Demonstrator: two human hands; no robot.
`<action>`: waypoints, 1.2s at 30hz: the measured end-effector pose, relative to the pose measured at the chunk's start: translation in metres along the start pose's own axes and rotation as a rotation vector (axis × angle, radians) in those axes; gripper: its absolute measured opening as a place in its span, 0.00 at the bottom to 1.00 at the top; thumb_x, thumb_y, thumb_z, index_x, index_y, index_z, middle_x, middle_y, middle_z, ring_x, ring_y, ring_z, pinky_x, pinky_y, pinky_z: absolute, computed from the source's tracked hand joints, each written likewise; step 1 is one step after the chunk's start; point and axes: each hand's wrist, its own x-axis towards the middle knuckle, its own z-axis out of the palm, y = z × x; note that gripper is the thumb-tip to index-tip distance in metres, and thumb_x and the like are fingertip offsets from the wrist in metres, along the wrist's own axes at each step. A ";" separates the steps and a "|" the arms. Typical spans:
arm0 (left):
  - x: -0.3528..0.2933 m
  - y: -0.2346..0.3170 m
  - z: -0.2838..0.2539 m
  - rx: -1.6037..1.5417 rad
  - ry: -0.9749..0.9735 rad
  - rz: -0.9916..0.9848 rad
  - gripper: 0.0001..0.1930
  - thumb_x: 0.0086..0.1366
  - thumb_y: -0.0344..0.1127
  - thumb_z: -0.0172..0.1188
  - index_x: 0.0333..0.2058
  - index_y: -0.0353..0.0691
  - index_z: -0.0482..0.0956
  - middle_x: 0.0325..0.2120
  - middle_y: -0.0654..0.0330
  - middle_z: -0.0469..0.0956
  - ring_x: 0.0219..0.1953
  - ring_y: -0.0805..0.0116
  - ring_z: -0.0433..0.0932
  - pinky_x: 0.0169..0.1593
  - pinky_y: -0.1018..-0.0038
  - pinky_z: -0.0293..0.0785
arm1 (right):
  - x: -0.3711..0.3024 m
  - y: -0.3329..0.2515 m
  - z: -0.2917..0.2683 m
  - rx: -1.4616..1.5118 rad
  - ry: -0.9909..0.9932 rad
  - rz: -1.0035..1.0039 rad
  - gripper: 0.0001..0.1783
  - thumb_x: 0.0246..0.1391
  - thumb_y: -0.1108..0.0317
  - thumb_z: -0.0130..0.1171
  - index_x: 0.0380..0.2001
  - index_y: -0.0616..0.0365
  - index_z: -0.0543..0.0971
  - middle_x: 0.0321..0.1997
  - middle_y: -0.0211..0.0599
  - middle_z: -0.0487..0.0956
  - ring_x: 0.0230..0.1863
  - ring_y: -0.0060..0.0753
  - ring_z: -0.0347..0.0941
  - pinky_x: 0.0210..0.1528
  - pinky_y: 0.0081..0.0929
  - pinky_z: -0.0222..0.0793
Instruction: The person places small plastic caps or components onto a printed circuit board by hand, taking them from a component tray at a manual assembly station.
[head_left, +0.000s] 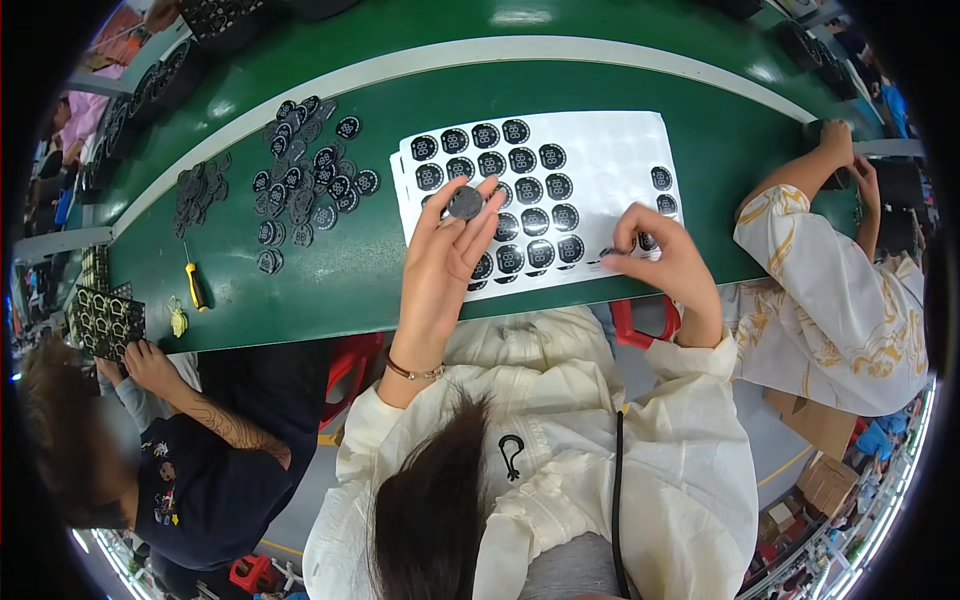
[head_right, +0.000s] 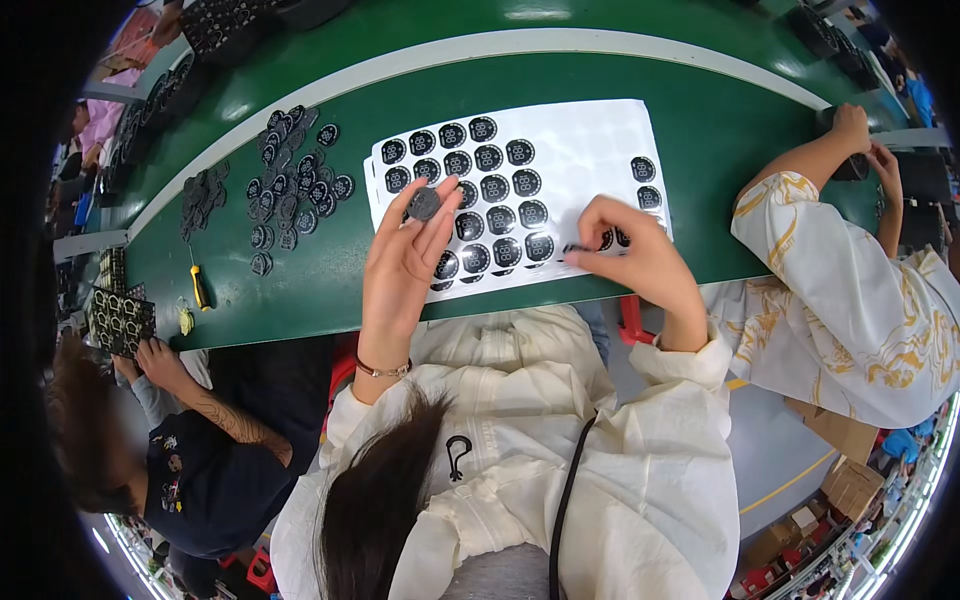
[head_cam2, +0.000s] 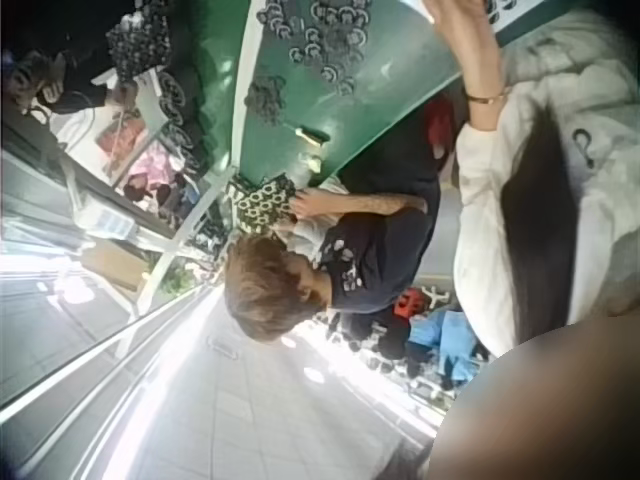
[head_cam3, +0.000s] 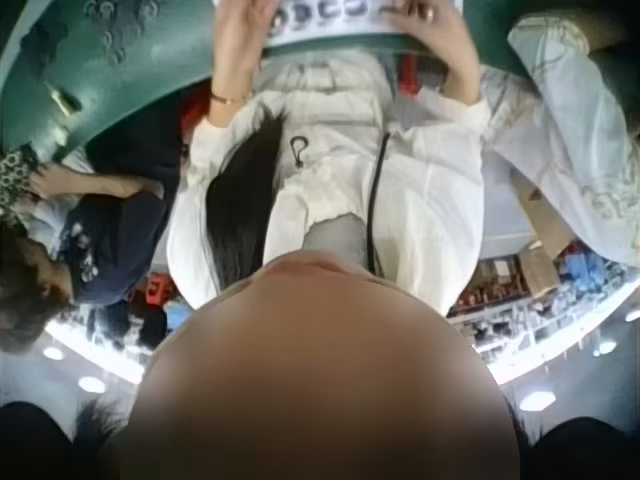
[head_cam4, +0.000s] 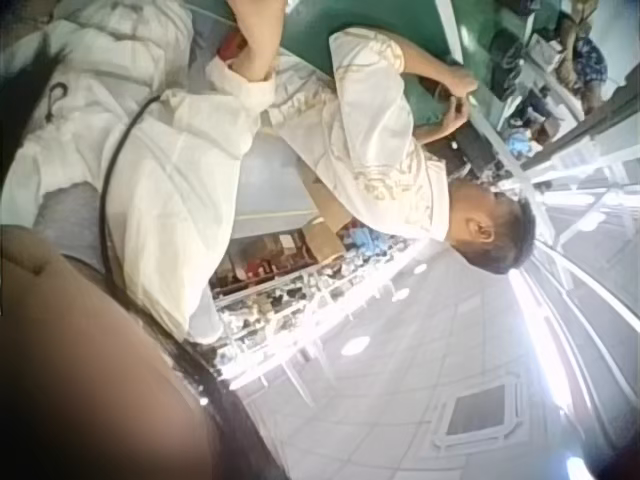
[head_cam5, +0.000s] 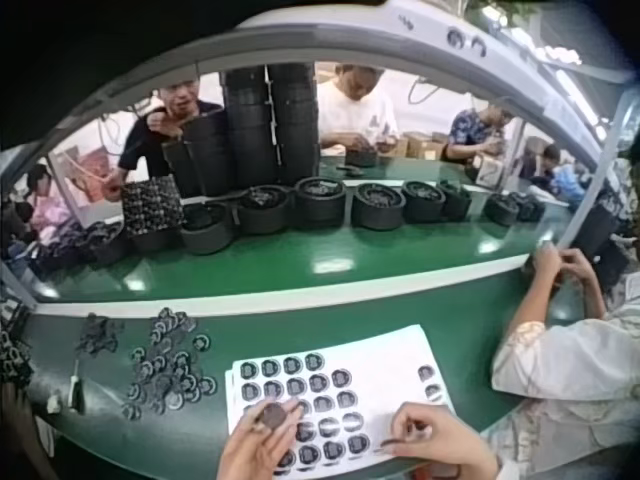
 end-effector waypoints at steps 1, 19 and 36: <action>-0.003 0.001 0.004 0.064 0.004 0.015 0.25 0.67 0.29 0.45 0.61 0.41 0.50 0.56 0.45 0.64 0.56 0.55 0.68 0.56 0.70 0.69 | -0.001 -0.001 0.004 0.145 0.110 -0.053 0.08 0.46 0.81 0.58 0.30 0.58 0.72 0.31 0.29 0.71 0.36 0.22 0.66 0.42 0.20 0.61; -0.016 -0.002 0.017 0.927 -0.226 0.464 0.22 0.57 0.21 0.59 0.49 0.35 0.62 0.40 0.53 0.79 0.43 0.69 0.78 0.45 0.77 0.74 | 0.031 -0.067 0.064 0.627 0.534 -0.324 0.10 0.40 0.87 0.61 0.28 0.65 0.76 0.29 0.36 0.76 0.33 0.24 0.74 0.37 0.19 0.69; -0.019 0.001 0.024 1.070 -0.201 0.575 0.22 0.55 0.24 0.62 0.48 0.36 0.66 0.38 0.56 0.80 0.39 0.68 0.80 0.43 0.77 0.72 | 0.035 -0.071 0.068 0.573 0.605 -0.328 0.09 0.39 0.87 0.63 0.26 0.65 0.76 0.28 0.40 0.78 0.33 0.27 0.75 0.37 0.22 0.70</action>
